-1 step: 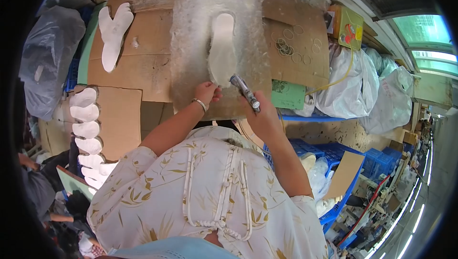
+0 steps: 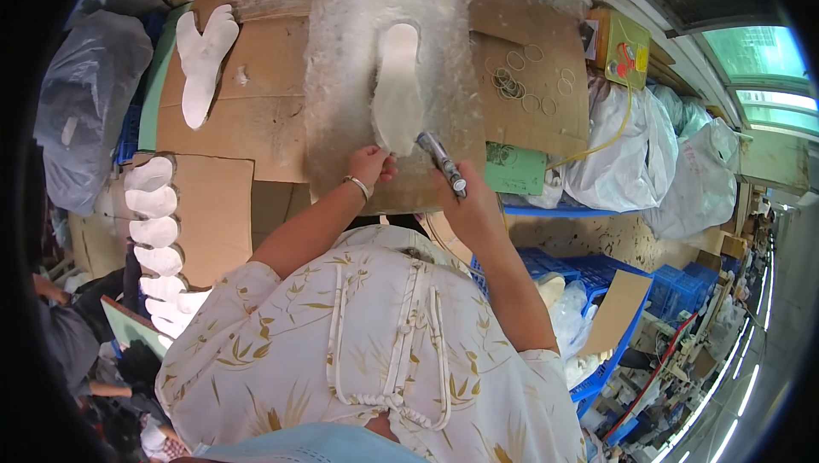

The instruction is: Applying adhesive or finish to shoe insoles using a spray gun.

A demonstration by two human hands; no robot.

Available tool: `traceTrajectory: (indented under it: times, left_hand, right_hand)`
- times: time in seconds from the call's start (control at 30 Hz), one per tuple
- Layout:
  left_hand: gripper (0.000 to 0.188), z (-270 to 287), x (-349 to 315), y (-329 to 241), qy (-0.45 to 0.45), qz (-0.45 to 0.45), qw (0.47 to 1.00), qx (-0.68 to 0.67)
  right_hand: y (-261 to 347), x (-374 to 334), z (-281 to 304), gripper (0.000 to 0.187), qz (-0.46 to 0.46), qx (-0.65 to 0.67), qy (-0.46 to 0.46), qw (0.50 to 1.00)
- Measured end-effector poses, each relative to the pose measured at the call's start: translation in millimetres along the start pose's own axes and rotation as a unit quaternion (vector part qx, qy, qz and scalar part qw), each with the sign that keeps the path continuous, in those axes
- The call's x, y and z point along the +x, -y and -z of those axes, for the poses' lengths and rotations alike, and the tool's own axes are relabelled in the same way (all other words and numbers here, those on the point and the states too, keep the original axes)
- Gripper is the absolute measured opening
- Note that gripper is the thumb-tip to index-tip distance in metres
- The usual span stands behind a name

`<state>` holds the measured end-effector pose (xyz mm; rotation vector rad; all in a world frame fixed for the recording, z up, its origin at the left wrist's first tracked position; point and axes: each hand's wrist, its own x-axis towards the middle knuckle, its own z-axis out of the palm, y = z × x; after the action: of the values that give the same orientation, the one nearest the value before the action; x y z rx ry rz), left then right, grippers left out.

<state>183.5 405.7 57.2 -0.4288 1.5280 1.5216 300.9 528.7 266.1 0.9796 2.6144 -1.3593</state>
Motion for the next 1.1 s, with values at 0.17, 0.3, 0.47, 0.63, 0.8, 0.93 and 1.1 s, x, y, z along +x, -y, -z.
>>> traceTrajectory:
  times: [0.17, 0.3, 0.47, 0.63, 0.8, 0.93, 1.1]
  left_hand:
    - [0.014, 1, 2, 1, 0.000, 0.001, 1.000, -0.004]
    - [0.013, 0, 1, 0, 0.003, 0.011, 1.000, -0.014]
    - [0.015, 0, 2, 0, -0.015, 0.004, 1.000, -0.025]
    - [0.015, -1, -1, -2, -0.013, 0.007, 1.000, -0.019]
    - [0.013, -2, -3, -4, -0.020, 0.008, 1.000, -0.019]
    - [0.011, 0, 3, 0, -0.003, 0.006, 1.000, -0.014]
    - [0.011, 2, 5, -10, 0.008, -0.007, 1.000, 0.000]
  right_hand:
    - [1, -9, 0, 0.026, 0.009, 0.009, 0.007, 1.000]
    - [0, -8, 2, 0.026, -0.027, -0.019, 0.013, 0.999]
    - [-1, -19, 2, 0.026, 0.001, -0.011, 0.026, 1.000]
    - [-8, -22, 3, 0.027, -0.006, -0.036, 0.019, 0.999]
    - [-10, -22, 4, 0.026, -0.012, -0.039, 0.023, 0.999]
    - [-8, -25, 8, 0.025, -0.022, -0.001, 0.082, 0.996]
    - [-12, -17, 20, 0.025, 0.015, 0.044, -0.053, 0.998]
